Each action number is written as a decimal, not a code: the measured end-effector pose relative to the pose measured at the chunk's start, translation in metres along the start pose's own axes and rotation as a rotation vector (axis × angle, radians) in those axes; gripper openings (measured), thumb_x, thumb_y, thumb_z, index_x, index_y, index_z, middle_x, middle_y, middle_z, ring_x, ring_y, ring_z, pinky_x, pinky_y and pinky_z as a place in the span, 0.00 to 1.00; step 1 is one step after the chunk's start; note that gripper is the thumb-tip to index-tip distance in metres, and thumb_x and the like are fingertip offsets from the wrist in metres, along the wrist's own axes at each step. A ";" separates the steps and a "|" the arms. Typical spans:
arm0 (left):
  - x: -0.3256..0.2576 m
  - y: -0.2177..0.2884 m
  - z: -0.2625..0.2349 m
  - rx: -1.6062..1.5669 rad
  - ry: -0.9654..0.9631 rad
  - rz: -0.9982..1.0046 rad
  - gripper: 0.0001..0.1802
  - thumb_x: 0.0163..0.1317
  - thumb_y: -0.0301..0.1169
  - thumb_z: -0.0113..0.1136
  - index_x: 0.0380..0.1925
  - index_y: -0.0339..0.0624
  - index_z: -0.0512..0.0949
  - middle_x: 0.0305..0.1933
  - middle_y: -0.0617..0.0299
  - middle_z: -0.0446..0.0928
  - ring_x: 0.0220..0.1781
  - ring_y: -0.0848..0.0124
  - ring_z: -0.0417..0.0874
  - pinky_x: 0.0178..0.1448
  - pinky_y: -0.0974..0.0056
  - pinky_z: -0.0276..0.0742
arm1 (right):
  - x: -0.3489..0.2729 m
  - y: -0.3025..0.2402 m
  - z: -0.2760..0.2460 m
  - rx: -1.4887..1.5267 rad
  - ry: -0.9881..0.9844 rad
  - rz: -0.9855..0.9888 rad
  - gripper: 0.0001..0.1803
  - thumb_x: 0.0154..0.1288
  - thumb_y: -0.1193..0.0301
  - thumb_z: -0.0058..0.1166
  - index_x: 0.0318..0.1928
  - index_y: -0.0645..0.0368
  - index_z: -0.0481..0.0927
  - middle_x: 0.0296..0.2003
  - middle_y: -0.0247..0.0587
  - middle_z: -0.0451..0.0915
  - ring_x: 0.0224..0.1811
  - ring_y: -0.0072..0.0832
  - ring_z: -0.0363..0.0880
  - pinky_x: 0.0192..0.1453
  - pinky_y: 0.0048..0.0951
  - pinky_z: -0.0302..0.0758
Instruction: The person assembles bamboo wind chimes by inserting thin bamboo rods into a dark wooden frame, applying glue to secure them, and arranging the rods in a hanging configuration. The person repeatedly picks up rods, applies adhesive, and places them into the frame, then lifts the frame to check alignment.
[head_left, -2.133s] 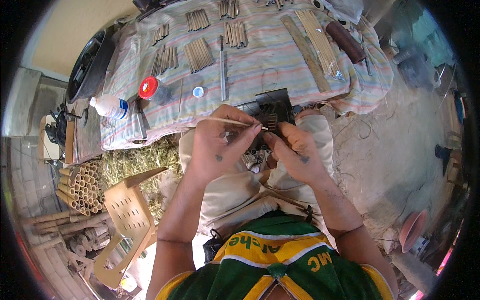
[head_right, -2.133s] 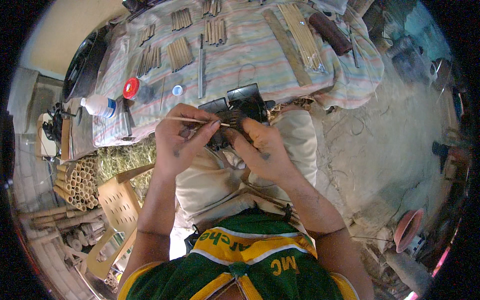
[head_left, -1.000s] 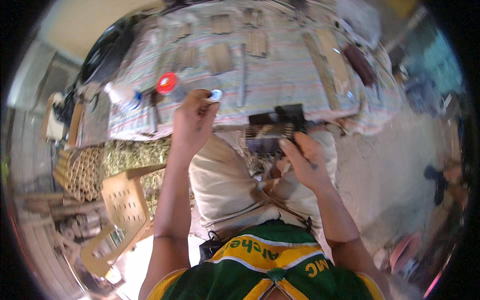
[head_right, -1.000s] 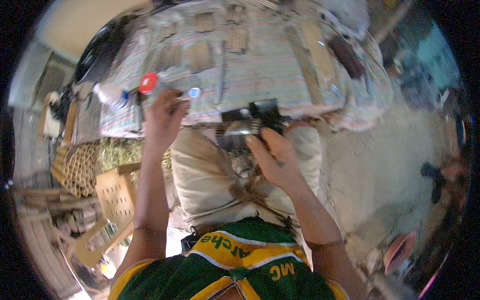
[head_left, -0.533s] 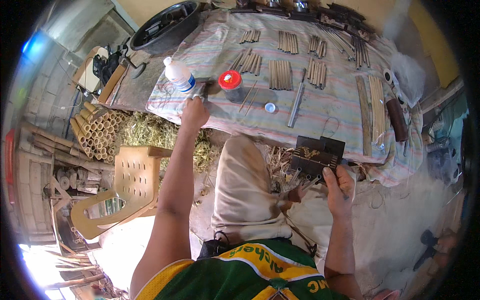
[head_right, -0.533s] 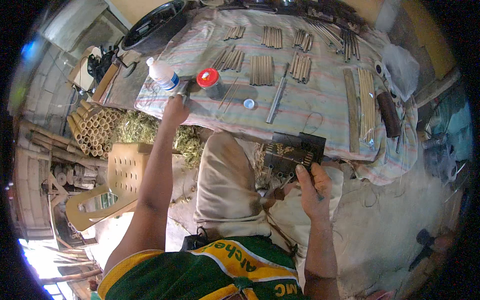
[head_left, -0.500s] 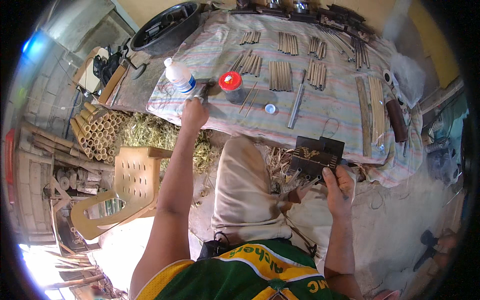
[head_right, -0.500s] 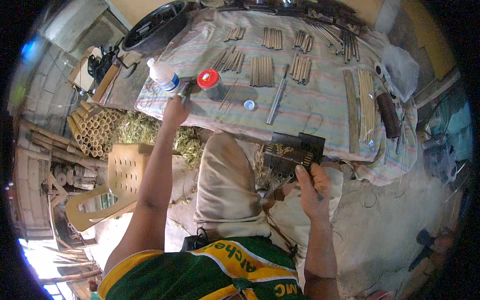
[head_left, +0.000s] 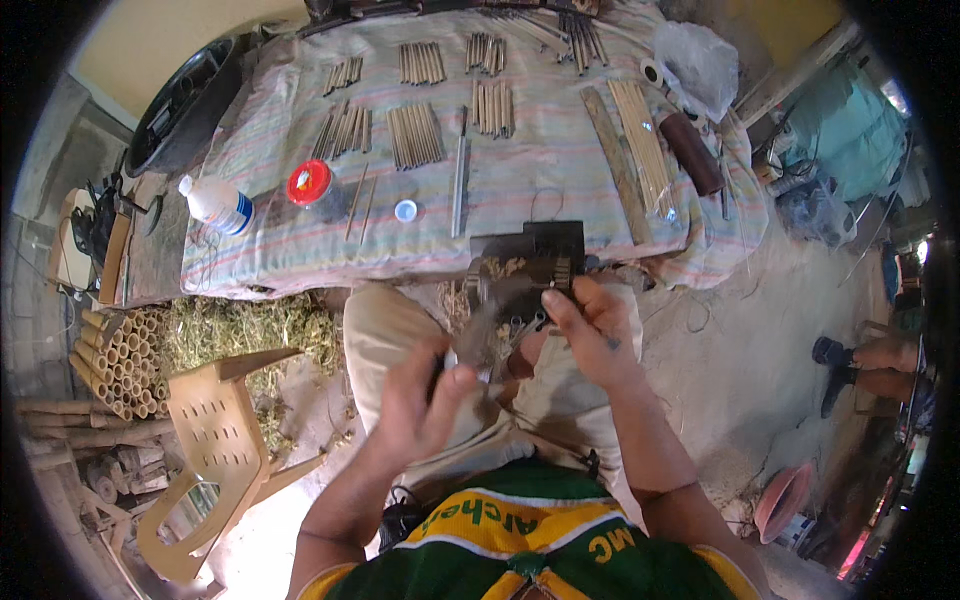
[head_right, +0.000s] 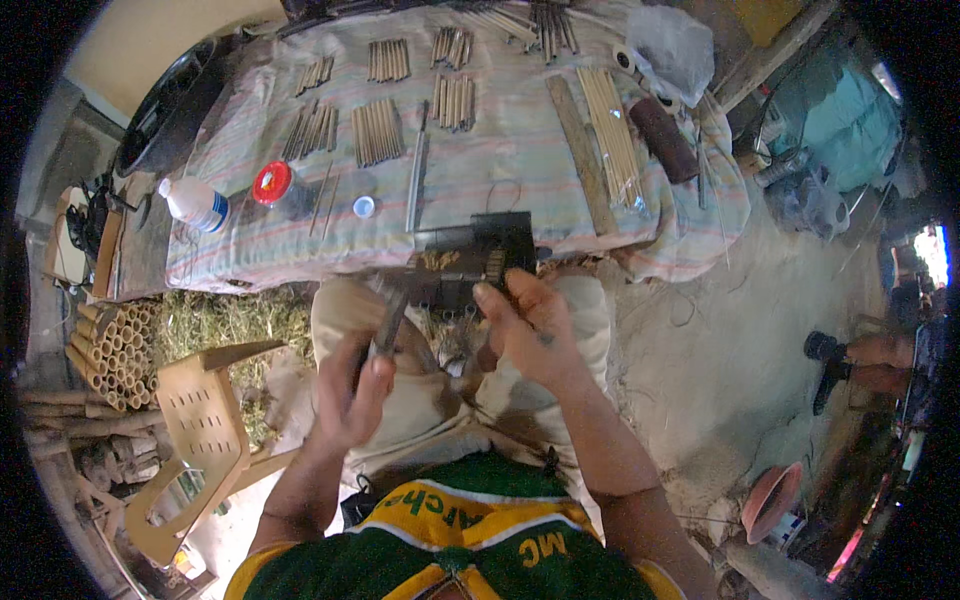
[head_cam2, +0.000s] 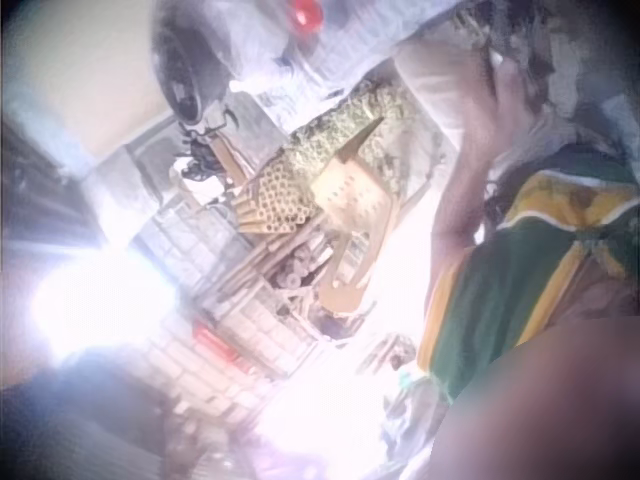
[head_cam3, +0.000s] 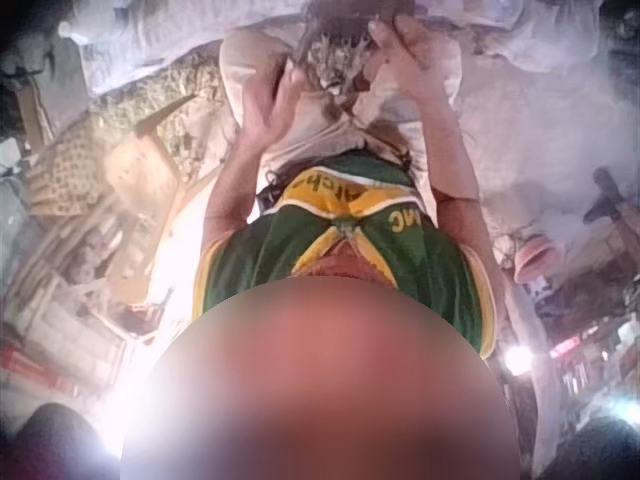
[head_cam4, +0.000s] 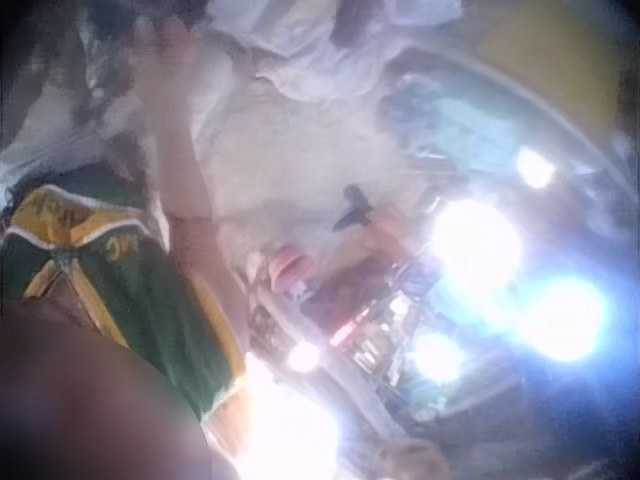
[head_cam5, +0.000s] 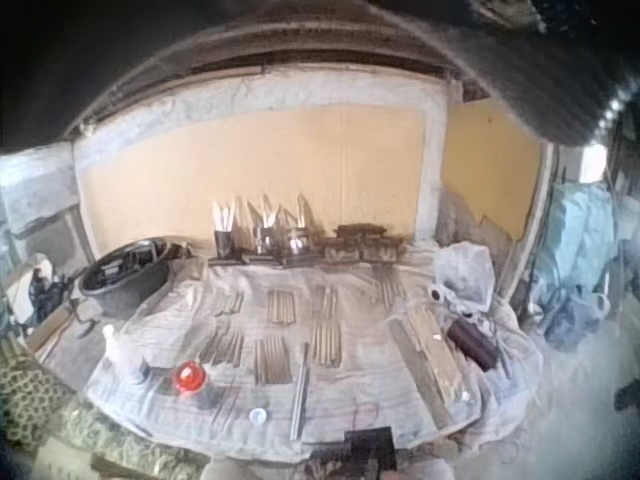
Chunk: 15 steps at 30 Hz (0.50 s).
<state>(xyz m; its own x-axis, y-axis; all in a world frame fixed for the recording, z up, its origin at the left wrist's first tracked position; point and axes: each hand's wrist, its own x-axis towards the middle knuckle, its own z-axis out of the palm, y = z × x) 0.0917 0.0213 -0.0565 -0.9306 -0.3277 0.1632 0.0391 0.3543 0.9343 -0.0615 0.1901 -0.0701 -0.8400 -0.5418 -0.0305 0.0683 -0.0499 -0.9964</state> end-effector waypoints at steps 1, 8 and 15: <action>-0.001 0.006 0.007 0.005 0.039 0.102 0.11 0.69 0.31 0.56 0.44 0.34 0.72 0.23 0.55 0.73 0.21 0.63 0.75 0.26 0.60 0.70 | 0.001 -0.001 -0.002 -0.022 -0.035 -0.013 0.11 0.73 0.66 0.53 0.34 0.58 0.73 0.25 0.23 0.69 0.27 0.09 0.63 0.25 0.18 0.60; 0.009 0.015 0.023 0.222 0.003 0.123 0.13 0.65 0.32 0.59 0.42 0.33 0.71 0.24 0.47 0.75 0.24 0.49 0.79 0.27 0.53 0.72 | -0.009 0.004 -0.013 -0.013 -0.053 0.041 0.13 0.72 0.65 0.55 0.30 0.57 0.72 0.22 0.21 0.68 0.23 0.09 0.61 0.22 0.19 0.58; 0.010 0.008 0.027 0.343 -0.048 0.143 0.14 0.63 0.30 0.61 0.43 0.32 0.72 0.25 0.46 0.76 0.23 0.46 0.79 0.26 0.52 0.73 | -0.013 0.004 -0.012 0.018 -0.062 0.008 0.13 0.71 0.65 0.55 0.30 0.58 0.73 0.21 0.22 0.68 0.23 0.10 0.61 0.23 0.19 0.59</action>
<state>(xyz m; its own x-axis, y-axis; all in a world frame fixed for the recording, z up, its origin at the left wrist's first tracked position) 0.0731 0.0452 -0.0559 -0.9409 -0.2146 0.2619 0.0536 0.6692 0.7411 -0.0572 0.2072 -0.0747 -0.8044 -0.5932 -0.0329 0.0850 -0.0601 -0.9946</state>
